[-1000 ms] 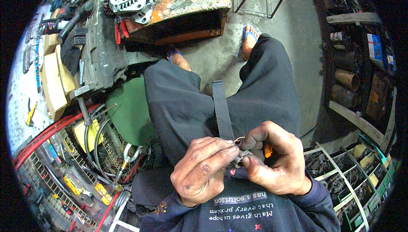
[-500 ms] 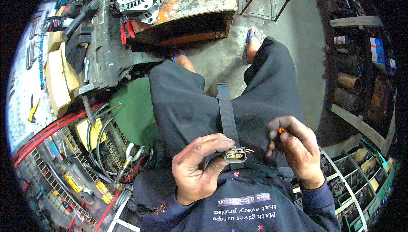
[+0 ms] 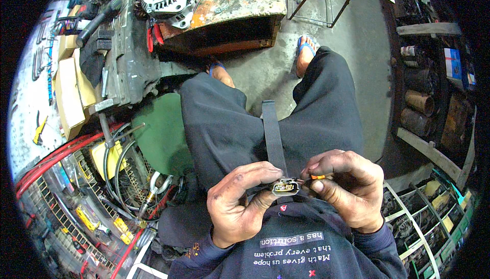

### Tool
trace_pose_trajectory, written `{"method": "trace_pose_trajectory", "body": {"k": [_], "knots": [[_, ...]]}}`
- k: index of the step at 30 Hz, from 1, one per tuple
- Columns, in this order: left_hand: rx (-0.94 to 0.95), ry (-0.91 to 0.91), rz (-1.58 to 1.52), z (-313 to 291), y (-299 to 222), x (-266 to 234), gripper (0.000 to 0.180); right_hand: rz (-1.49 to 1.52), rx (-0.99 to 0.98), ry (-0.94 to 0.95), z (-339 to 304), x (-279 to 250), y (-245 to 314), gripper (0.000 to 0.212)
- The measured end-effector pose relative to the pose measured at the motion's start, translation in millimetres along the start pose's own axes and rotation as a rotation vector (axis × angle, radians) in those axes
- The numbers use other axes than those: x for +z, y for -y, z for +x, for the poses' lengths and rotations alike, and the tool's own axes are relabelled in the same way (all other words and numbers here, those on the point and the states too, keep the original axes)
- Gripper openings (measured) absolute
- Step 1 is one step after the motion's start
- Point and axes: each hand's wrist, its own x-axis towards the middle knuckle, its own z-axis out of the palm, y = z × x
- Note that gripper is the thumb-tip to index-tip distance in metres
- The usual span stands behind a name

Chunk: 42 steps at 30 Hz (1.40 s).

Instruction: The person manipulates a small electrical connector, inserts a yellow plastic piece, and uses pliers to trim and adjust wires. The person then connects the prepared connector to an alternator and tests the fit.

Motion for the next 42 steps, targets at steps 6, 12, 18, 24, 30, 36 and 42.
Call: {"method": "trace_pose_trajectory", "body": {"k": [6, 12, 18, 24, 30, 36, 42], "knots": [[-0.03, 0.016, -0.049, -0.5, 1.3, -2.5, 0.026, 0.034, -0.016, 0.032, 8.7, -3.6, 1.4, 0.019], [-0.072, -0.004, -0.086, -2.0, -0.9, -0.6, 0.025, 0.041, 0.025, -0.067, 4.6, 3.7, 7.7, 0.022], [0.016, 0.038, 0.04, 1.2, -1.4, -3.5, 0.026, -0.107, -0.138, -0.033, 5.1, 6.1, 6.8, 0.029], [0.034, 0.039, 0.059, 0.2, -1.0, -1.2, 0.025, -0.194, -0.265, 0.061, 11.6, 4.4, 6.2, 0.024], [0.068, 0.032, 0.112, -0.2, -1.8, -0.4, 0.025, -0.199, -0.238, 0.07, 11.2, 3.6, 5.9, 0.023], [0.056, 0.018, 0.078, 1.1, -4.8, 2.5, 0.025, 0.387, 0.068, -0.032, -1.1, 5.2, -6.8, 0.036], [0.059, 0.008, 0.097, 0.4, -2.5, -0.8, 0.023, 0.6, 0.173, 0.042, -3.0, 1.0, -21.3, 0.031]]}}
